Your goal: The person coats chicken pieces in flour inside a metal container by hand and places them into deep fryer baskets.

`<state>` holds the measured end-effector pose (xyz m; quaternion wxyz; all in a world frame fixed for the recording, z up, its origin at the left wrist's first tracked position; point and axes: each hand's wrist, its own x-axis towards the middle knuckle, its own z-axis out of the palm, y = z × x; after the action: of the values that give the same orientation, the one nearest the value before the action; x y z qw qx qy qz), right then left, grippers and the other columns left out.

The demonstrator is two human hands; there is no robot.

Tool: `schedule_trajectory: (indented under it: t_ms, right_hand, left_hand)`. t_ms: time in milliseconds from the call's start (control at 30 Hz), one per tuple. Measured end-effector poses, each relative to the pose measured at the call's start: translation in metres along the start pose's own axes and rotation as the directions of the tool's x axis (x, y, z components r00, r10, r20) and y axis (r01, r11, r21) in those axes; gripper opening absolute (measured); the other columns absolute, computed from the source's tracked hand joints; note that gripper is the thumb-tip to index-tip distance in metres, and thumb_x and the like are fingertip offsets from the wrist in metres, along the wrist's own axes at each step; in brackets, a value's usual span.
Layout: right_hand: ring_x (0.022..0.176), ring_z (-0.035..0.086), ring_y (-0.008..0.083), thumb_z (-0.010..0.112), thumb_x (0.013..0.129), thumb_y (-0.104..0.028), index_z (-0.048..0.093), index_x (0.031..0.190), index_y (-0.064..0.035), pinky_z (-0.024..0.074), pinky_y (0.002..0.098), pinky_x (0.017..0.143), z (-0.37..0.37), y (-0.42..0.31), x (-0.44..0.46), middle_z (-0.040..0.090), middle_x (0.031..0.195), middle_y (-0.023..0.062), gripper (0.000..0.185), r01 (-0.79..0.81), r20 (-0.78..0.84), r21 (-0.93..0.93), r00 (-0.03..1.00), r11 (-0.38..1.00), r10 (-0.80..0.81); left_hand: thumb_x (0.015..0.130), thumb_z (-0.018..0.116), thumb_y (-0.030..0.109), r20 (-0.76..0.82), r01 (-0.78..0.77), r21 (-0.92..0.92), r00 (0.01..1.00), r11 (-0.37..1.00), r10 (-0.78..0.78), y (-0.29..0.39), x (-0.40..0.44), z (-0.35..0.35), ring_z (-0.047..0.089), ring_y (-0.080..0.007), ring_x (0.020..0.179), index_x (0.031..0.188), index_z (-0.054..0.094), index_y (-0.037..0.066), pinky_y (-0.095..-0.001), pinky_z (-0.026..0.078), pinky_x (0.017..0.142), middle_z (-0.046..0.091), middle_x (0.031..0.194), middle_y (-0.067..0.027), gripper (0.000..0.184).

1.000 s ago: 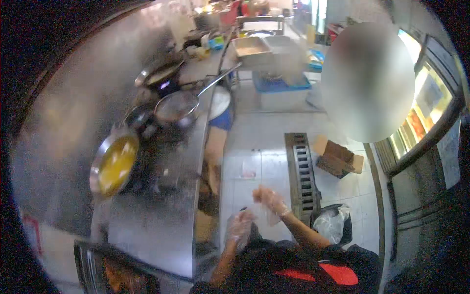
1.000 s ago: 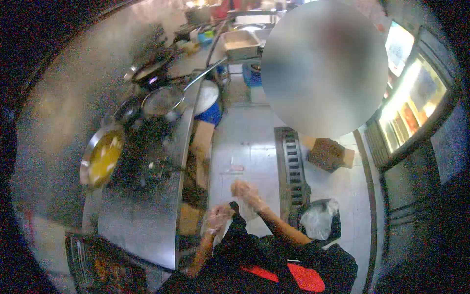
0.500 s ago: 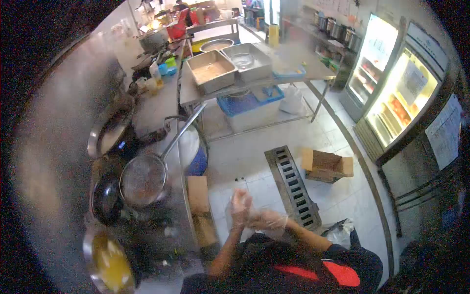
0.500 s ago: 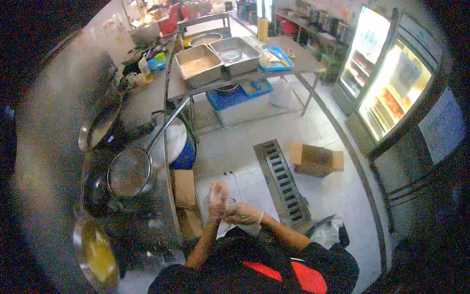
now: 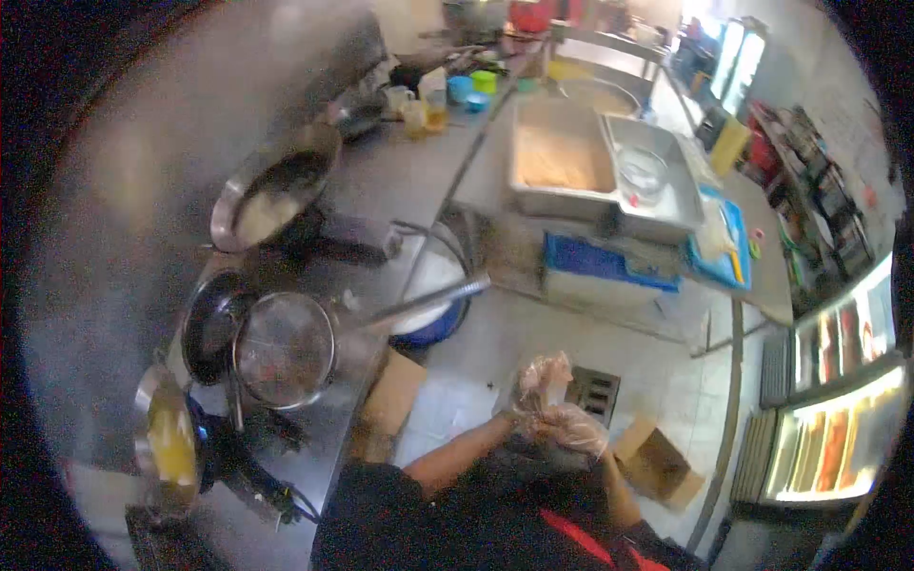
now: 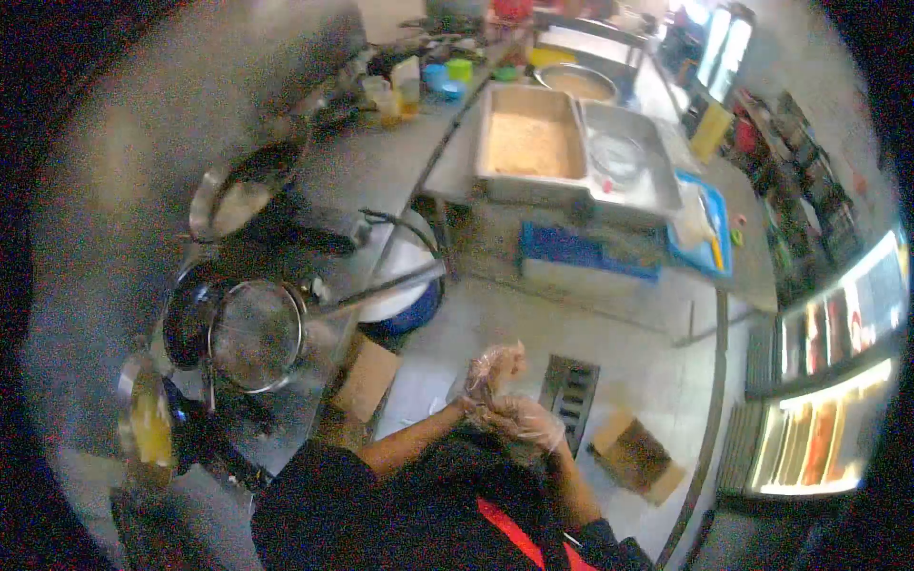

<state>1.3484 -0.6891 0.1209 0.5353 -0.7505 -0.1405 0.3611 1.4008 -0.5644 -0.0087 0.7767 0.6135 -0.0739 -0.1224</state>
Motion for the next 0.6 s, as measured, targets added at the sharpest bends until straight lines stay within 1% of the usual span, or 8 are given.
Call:
schedule_trajectory:
  t_ms: [133,200,233,300,333,467,567,600]
  right_hand:
    - [0.089,0.057,0.0309,0.057,0.082,-0.030,0.060,0.103,-0.0049,0.0437,0.0395,0.080,-0.080,-0.006,0.069,0.062,0.092,0.0163,0.033,0.206,0.184,-0.461,0.974,0.863,-0.135]
    - [0.088,0.057,0.0316,0.057,0.082,-0.033,0.059,0.104,-0.0060,0.0433,0.0409,0.080,-0.107,0.006,0.105,0.061,0.090,0.0166,0.035,0.334,0.246,-0.495,0.939,0.802,-0.239]
    - [0.080,0.058,0.0328,0.056,0.082,-0.035,0.057,0.106,-0.0074,0.0456,0.0406,0.075,-0.115,0.045,0.127,0.060,0.081,0.0175,0.036,0.527,0.259,-0.551,0.845,0.646,-0.468]
    - [0.074,0.058,0.0331,0.055,0.083,-0.037,0.058,0.104,-0.0075,0.0466,0.0406,0.070,-0.123,0.022,0.144,0.059,0.075,0.0171,0.037,0.339,0.222,-0.499,0.939,0.797,-0.261]
    - [0.071,0.058,0.0333,0.055,0.083,-0.038,0.059,0.104,-0.0075,0.0471,0.0406,0.067,-0.130,0.010,0.153,0.058,0.072,0.0168,0.037,0.228,0.209,-0.468,0.967,0.854,-0.144]
    - [0.070,0.059,0.0290,0.056,0.083,-0.041,0.062,0.098,-0.0062,0.0472,0.0395,0.065,-0.201,-0.035,0.202,0.061,0.075,0.0156,0.038,0.271,0.125,-0.354,0.962,0.895,-0.242]
    - [0.075,0.060,0.0253,0.056,0.084,-0.036,0.061,0.103,-0.0061,0.0468,0.0382,0.069,-0.290,-0.089,0.235,0.063,0.087,0.0148,0.035,0.270,0.082,-0.377,0.963,0.886,-0.258]
    - [0.079,0.059,0.0238,0.052,0.087,-0.030,0.060,0.105,-0.0031,0.0460,0.0369,0.071,-0.331,-0.077,0.256,0.063,0.097,0.0146,0.033,0.531,0.049,-0.512,0.803,0.676,-0.594]
  left_hand:
    - [0.091,0.045,0.037,-0.117,-0.243,0.463,0.937,0.852,0.331,0.041,0.066,-0.015,0.056,-0.0130,0.075,0.103,0.060,0.003,-0.0299,0.046,0.074,0.062,0.092,-0.0065,0.039]
    - [0.092,0.040,0.045,-0.238,-0.154,0.357,0.939,0.921,0.250,0.065,0.087,-0.024,0.056,-0.0138,0.072,0.098,0.062,0.003,-0.0308,0.045,0.073,0.062,0.087,-0.0063,0.048]
    - [0.092,0.037,0.049,-0.306,-0.064,0.122,0.947,0.990,0.099,0.050,0.105,-0.028,0.055,-0.0145,0.071,0.097,0.062,0.003,-0.0313,0.045,0.072,0.063,0.085,-0.0063,0.053]
    - [0.091,0.028,0.057,-0.319,0.081,-0.404,0.921,0.911,-0.223,0.044,0.129,-0.020,0.056,-0.0174,0.069,0.090,0.063,0.002,-0.0336,0.045,0.072,0.063,0.079,-0.0075,0.065]
    - [0.091,0.031,0.056,-0.318,0.084,-0.439,0.917,0.894,-0.242,0.035,0.131,-0.023,0.056,-0.0166,0.070,0.088,0.062,0.002,-0.0315,0.046,0.068,0.062,0.078,-0.0071,0.062]
    - [0.092,0.031,0.053,-0.423,-0.046,-0.521,0.881,0.852,-0.211,0.076,0.191,-0.058,0.056,-0.0168,0.064,0.088,0.061,0.001,-0.0294,0.047,0.062,0.062,0.076,-0.0094,0.060]
    - [0.092,0.031,0.051,-0.548,-0.191,-0.343,0.836,0.920,-0.031,0.013,0.219,-0.094,0.056,-0.0183,0.063,0.086,0.061,-0.001,-0.0296,0.046,0.061,0.062,0.075,-0.0106,0.060]
    - [0.091,0.031,0.051,-0.571,-0.172,-0.359,0.818,0.917,-0.069,0.013,0.221,-0.098,0.056,-0.0192,0.063,0.086,0.060,-0.002,-0.0300,0.046,0.061,0.062,0.075,-0.0111,0.060]
